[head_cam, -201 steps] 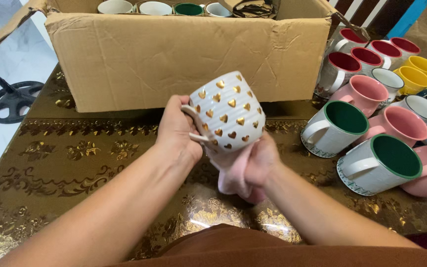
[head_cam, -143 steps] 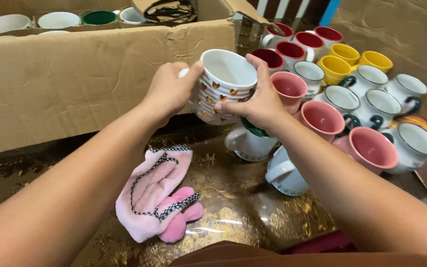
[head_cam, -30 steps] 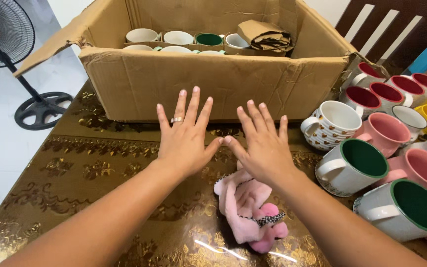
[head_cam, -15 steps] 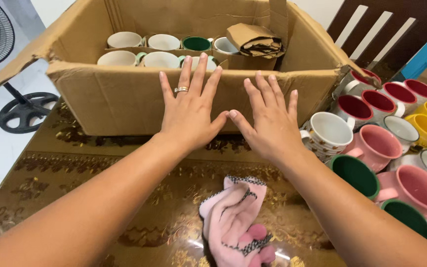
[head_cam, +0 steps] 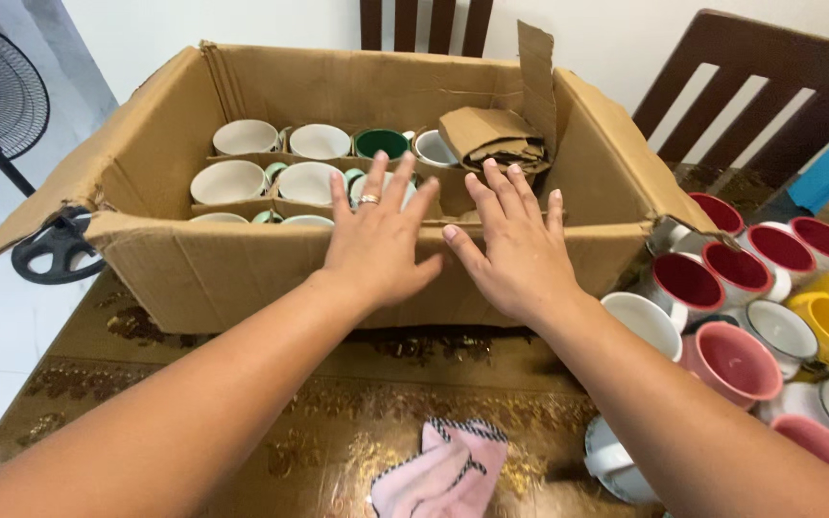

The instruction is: The person wipes the exterior and interior of two ceramic mugs with a pink cloth. They take the mugs from a cardboard box, wipe them thoroughly, and place them on a table with other mugs.

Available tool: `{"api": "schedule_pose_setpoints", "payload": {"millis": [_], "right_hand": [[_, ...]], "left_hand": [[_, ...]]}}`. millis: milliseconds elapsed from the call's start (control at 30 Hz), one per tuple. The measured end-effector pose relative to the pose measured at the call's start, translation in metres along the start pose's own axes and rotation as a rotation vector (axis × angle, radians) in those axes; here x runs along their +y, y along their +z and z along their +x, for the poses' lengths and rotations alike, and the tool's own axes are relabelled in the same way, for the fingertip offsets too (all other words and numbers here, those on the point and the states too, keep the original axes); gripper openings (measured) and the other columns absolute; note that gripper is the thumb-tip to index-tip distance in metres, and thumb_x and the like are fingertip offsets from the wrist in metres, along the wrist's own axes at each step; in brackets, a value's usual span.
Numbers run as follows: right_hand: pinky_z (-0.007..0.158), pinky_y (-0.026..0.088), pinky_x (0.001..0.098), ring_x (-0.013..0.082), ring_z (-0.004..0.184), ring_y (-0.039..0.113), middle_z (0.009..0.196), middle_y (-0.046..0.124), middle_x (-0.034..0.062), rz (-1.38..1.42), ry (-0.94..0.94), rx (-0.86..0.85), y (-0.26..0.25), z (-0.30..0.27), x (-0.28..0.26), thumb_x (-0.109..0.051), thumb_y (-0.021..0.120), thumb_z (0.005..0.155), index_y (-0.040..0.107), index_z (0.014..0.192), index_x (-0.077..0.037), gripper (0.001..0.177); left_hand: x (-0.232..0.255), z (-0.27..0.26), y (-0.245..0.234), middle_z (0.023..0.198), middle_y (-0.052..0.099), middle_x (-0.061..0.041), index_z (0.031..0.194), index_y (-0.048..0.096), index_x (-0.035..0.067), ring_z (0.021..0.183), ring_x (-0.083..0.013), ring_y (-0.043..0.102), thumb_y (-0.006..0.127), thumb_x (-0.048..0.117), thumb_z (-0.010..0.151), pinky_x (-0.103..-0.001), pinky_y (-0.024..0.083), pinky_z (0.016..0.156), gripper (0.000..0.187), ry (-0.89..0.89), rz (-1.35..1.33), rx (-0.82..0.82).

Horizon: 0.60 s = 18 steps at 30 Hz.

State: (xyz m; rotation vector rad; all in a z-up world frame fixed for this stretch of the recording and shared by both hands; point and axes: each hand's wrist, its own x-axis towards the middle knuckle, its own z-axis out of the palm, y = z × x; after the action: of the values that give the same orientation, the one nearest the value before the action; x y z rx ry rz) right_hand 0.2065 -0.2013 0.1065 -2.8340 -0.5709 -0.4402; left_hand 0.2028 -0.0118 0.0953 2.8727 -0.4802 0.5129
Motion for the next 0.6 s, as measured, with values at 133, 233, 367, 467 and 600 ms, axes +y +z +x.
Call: {"api": "schedule_pose_setpoints", "payload": {"millis": [133, 233, 367, 467, 600], "right_hand": [[0.12, 0.01, 0.0614, 0.0309, 0.156, 0.014, 0.167, 0.023, 0.0106, 0.044, 0.002, -0.088, 0.018, 0.031, 0.012, -0.054, 0.048, 0.099, 0.034, 0.156, -0.012, 0.072], [0.12, 0.013, 0.0573, 0.0308, 0.156, 0.014, 0.168, 0.019, 0.0105, 0.085, 0.016, -0.223, 0.034, 0.058, 0.025, -0.056, 0.046, 0.098, 0.03, 0.158, -0.013, 0.076], [0.125, 0.016, 0.0511, 0.0311, 0.156, 0.015, 0.168, 0.02, 0.0128, 0.106, 0.025, -0.379, 0.061, 0.105, 0.048, -0.06, 0.048, 0.096, 0.03, 0.158, -0.011, 0.081], [0.125, 0.017, 0.051, 0.0328, 0.156, 0.014, 0.167, 0.022, 0.0163, 0.088, -0.011, -0.44, 0.087, 0.138, 0.058, -0.063, 0.05, 0.095, 0.029, 0.158, -0.008, 0.086], [0.123, 0.014, 0.0608, 0.0297, 0.158, 0.015, 0.167, 0.024, 0.0157, -0.133, 0.03, -0.567, 0.12, 0.175, 0.064, -0.062, 0.057, 0.092, 0.025, 0.159, -0.007, 0.092]], "left_hand": [[-0.004, 0.004, 0.006, 0.16, 0.03, -0.016, 0.144, 0.05, 0.021, 0.15, -0.0388, 0.02, 0.083, 0.054, 0.067, -0.075, 0.005, 0.113, 0.09, 0.012, 0.014, -0.023], [-0.007, 0.007, 0.007, 0.157, 0.034, -0.017, 0.135, 0.058, 0.021, 0.148, -0.0387, 0.024, 0.083, 0.054, 0.067, -0.074, 0.006, 0.113, 0.08, 0.002, 0.033, -0.032], [-0.008, 0.009, 0.01, 0.149, 0.048, -0.014, 0.127, 0.066, 0.02, 0.141, -0.0363, 0.036, 0.081, 0.055, 0.071, -0.071, 0.013, 0.113, 0.068, 0.017, 0.041, -0.062], [-0.009, 0.005, 0.012, 0.127, 0.065, -0.01, 0.114, 0.07, 0.019, 0.13, -0.0355, 0.051, 0.082, 0.053, 0.071, -0.066, 0.023, 0.11, 0.056, 0.018, -0.026, -0.045], [-0.011, 0.002, 0.011, 0.096, 0.075, -0.006, 0.097, 0.074, 0.017, 0.109, -0.0307, 0.065, 0.084, 0.051, 0.069, -0.055, 0.037, 0.102, 0.045, 0.033, -0.081, -0.005]]}}
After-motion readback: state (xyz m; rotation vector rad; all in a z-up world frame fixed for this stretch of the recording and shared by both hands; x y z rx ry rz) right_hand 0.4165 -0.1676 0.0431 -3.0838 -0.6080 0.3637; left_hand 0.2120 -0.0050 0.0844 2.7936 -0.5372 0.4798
